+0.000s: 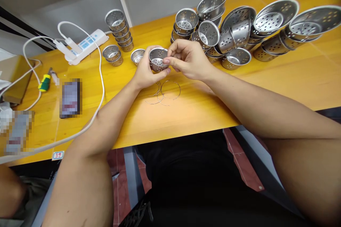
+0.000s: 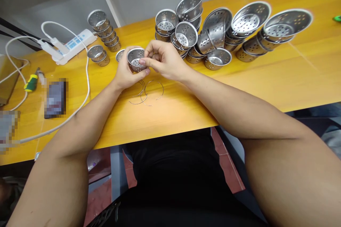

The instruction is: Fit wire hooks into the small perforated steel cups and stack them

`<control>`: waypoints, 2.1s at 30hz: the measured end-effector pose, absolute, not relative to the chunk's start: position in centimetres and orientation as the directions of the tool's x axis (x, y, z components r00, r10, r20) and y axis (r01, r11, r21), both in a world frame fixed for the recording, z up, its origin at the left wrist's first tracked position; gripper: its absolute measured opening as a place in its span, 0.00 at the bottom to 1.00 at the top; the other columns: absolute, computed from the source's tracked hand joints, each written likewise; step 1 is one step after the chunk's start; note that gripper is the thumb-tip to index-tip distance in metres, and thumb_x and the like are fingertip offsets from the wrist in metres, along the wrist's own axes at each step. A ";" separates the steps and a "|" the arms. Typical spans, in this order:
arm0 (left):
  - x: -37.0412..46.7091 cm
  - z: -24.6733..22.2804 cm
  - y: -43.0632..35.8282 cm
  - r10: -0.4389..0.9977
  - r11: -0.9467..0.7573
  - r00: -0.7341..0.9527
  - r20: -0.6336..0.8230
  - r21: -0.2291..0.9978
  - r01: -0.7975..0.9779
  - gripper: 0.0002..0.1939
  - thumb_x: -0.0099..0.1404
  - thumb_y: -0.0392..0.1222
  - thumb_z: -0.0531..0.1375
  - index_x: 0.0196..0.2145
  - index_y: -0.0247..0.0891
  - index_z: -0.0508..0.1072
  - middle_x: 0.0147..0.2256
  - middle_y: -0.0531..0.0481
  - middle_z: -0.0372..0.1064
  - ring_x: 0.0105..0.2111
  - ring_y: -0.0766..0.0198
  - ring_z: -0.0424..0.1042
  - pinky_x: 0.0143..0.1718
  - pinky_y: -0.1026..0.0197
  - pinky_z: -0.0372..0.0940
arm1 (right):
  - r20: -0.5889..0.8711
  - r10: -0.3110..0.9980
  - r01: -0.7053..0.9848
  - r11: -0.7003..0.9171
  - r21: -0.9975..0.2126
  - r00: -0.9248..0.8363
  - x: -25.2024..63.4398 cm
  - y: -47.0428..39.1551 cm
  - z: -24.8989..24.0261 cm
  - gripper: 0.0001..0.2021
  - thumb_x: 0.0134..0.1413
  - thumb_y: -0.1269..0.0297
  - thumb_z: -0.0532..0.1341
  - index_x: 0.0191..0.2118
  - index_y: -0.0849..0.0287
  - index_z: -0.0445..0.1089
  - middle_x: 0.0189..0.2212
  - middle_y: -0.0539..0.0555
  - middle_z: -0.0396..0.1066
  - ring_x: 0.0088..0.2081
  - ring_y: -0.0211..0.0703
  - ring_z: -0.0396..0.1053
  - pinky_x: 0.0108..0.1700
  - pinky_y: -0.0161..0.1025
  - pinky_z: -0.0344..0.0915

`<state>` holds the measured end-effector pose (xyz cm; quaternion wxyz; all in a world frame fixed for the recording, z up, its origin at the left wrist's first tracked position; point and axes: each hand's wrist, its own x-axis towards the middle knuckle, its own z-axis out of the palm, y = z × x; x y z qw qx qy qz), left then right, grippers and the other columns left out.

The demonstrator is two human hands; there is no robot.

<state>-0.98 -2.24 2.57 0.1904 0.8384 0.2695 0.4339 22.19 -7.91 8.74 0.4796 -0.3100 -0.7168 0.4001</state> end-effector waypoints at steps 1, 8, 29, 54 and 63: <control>-1.0 2.6 -2.2 0.619 -0.782 0.475 0.625 0.549 0.296 0.48 0.67 0.83 0.70 0.68 0.47 0.65 0.61 0.39 0.78 0.61 0.43 0.84 0.67 0.35 0.80 | 0.435 0.832 0.056 0.480 -0.875 -0.344 22.2 -7.9 8.7 0.38 0.49 0.16 0.77 0.39 0.47 0.72 0.26 0.47 0.67 0.26 0.44 0.64 0.26 0.48 0.71; -1.3 2.3 -2.1 0.601 -0.793 0.500 0.624 0.540 0.280 0.47 0.70 0.79 0.70 0.70 0.46 0.62 0.61 0.38 0.76 0.63 0.41 0.82 0.70 0.32 0.76 | 0.444 0.831 0.014 0.475 -0.880 -0.335 21.9 -7.8 8.8 0.37 0.45 0.20 0.81 0.36 0.47 0.72 0.25 0.47 0.68 0.27 0.46 0.66 0.28 0.48 0.73; -2.1 1.7 -0.7 0.625 -0.780 0.393 0.674 0.549 0.299 0.47 0.70 0.76 0.71 0.73 0.49 0.61 0.64 0.38 0.73 0.63 0.44 0.81 0.71 0.37 0.76 | 0.626 0.668 0.439 0.741 -0.508 -0.403 23.4 -9.0 9.1 0.24 0.72 0.34 0.68 0.59 0.45 0.80 0.62 0.63 0.76 0.59 0.68 0.76 0.63 0.66 0.79; -3.0 2.1 -0.5 0.651 -0.754 0.407 0.640 0.490 0.437 0.51 0.61 0.73 0.81 0.70 0.51 0.65 0.73 0.40 0.68 0.76 0.38 0.67 0.81 0.33 0.63 | 0.605 0.608 0.505 0.785 -0.359 -0.515 23.0 -8.5 7.4 0.11 0.79 0.52 0.63 0.54 0.48 0.80 0.56 0.60 0.78 0.55 0.62 0.78 0.58 0.59 0.78; -3.6 3.3 -1.2 0.778 -0.620 0.380 0.500 0.514 0.592 0.61 0.51 0.69 0.86 0.73 0.52 0.65 0.77 0.36 0.64 0.82 0.29 0.60 0.87 0.28 0.52 | 0.450 0.776 0.760 0.591 -0.270 -0.443 22.5 -7.8 7.1 0.08 0.76 0.63 0.62 0.51 0.57 0.78 0.55 0.63 0.80 0.50 0.60 0.79 0.50 0.51 0.75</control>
